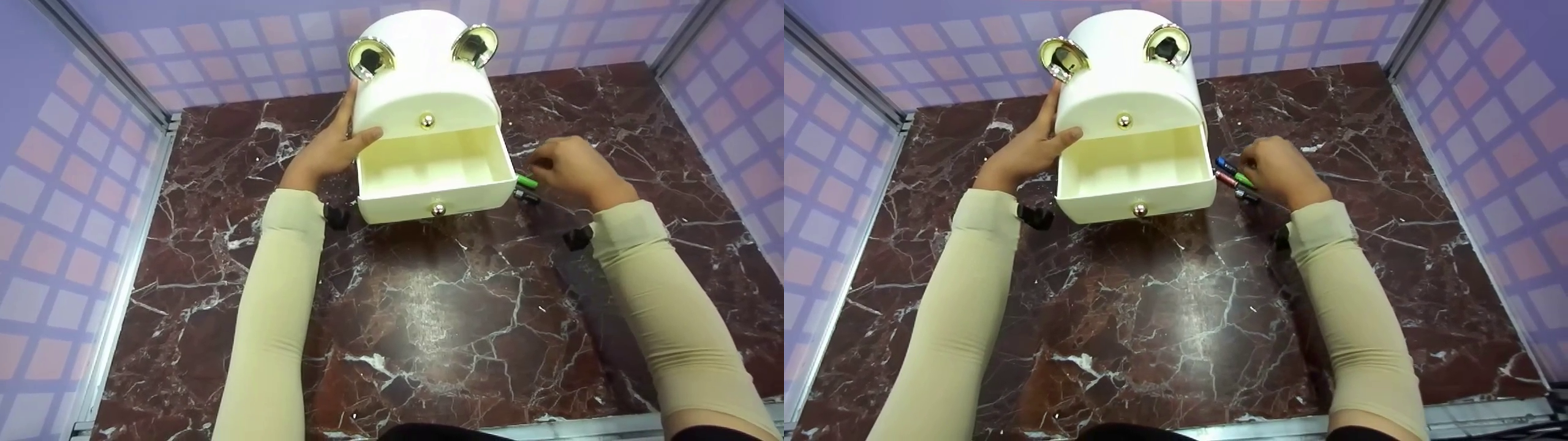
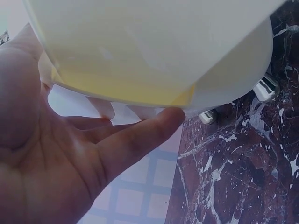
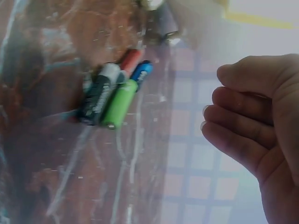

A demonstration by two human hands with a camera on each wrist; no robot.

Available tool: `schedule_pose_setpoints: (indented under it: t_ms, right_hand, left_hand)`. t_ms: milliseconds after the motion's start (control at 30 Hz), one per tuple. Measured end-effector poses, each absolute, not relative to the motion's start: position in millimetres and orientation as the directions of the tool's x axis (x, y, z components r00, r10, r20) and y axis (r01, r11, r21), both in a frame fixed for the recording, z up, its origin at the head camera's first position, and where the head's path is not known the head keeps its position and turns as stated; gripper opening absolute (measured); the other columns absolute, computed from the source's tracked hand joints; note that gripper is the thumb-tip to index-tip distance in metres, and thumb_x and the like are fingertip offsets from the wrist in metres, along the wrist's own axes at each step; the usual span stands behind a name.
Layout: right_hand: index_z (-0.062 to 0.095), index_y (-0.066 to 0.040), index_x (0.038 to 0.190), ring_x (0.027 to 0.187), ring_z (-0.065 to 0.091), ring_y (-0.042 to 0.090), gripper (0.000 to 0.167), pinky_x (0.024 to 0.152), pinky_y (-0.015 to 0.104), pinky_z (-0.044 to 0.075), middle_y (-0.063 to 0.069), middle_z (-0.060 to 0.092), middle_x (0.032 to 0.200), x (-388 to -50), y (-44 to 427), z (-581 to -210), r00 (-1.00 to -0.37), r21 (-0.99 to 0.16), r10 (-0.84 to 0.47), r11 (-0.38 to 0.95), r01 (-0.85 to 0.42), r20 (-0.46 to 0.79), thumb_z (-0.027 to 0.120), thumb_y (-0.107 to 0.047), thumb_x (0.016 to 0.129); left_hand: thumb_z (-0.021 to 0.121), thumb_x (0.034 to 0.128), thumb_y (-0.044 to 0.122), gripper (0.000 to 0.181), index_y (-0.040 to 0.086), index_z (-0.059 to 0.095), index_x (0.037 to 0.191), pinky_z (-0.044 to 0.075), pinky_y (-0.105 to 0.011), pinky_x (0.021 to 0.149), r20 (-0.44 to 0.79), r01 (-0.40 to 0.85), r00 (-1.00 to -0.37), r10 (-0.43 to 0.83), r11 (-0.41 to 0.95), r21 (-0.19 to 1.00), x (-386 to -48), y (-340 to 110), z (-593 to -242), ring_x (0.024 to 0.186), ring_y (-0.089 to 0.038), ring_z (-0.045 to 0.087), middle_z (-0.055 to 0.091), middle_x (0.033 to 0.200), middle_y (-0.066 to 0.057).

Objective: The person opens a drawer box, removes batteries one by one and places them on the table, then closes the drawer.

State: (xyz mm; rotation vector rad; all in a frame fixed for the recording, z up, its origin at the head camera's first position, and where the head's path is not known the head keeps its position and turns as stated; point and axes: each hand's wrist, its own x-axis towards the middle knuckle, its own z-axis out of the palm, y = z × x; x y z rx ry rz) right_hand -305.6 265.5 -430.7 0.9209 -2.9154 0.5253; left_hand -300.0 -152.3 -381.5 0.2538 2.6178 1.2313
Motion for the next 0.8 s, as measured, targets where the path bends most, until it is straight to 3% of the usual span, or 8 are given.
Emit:
schedule_pose_setpoints:
  t_ms: [433,633,800]
  right_hand:
    - [0.073,-0.003,0.102,0.082,0.063,0.025,0.019,0.076,0.039,0.053,0.014,0.072,0.100,-289.5,244.3,-368.4,-0.809,-0.362,-0.501,0.724,-0.587,0.309,0.067,-0.017,0.090]
    - [0.074,-0.001,0.097,0.077,0.063,0.022,0.017,0.071,0.032,0.051,0.013,0.072,0.093,-286.1,236.5,-355.8,-0.732,-0.300,-0.541,0.678,-0.671,0.415,0.068,-0.015,0.089]
    - [0.075,-0.001,0.093,0.077,0.064,0.023,0.014,0.072,0.034,0.054,0.013,0.072,0.091,-282.7,227.4,-347.3,-0.666,-0.267,-0.573,0.627,-0.732,0.478,0.069,-0.013,0.088]
  left_hand:
    - [0.055,0.0825,0.070,0.096,0.058,-0.018,0.143,0.019,-0.053,0.120,-0.155,0.028,-0.959,0.238,0.622,0.783,-297.7,-155.7,-385.7,0.146,-0.042,0.022,-0.011,0.164,0.005]
    - [0.054,0.0853,0.068,0.096,0.054,-0.019,0.146,0.020,-0.052,0.120,-0.145,0.042,-0.958,0.249,0.617,0.785,-297.4,-153.9,-387.3,0.144,-0.043,0.027,-0.011,0.164,0.002]
    - [0.052,0.0862,0.068,0.095,0.054,-0.020,0.145,0.024,-0.052,0.119,-0.137,0.058,-0.957,0.256,0.631,0.773,-297.3,-152.6,-389.2,0.139,-0.044,0.035,-0.008,0.164,0.000]
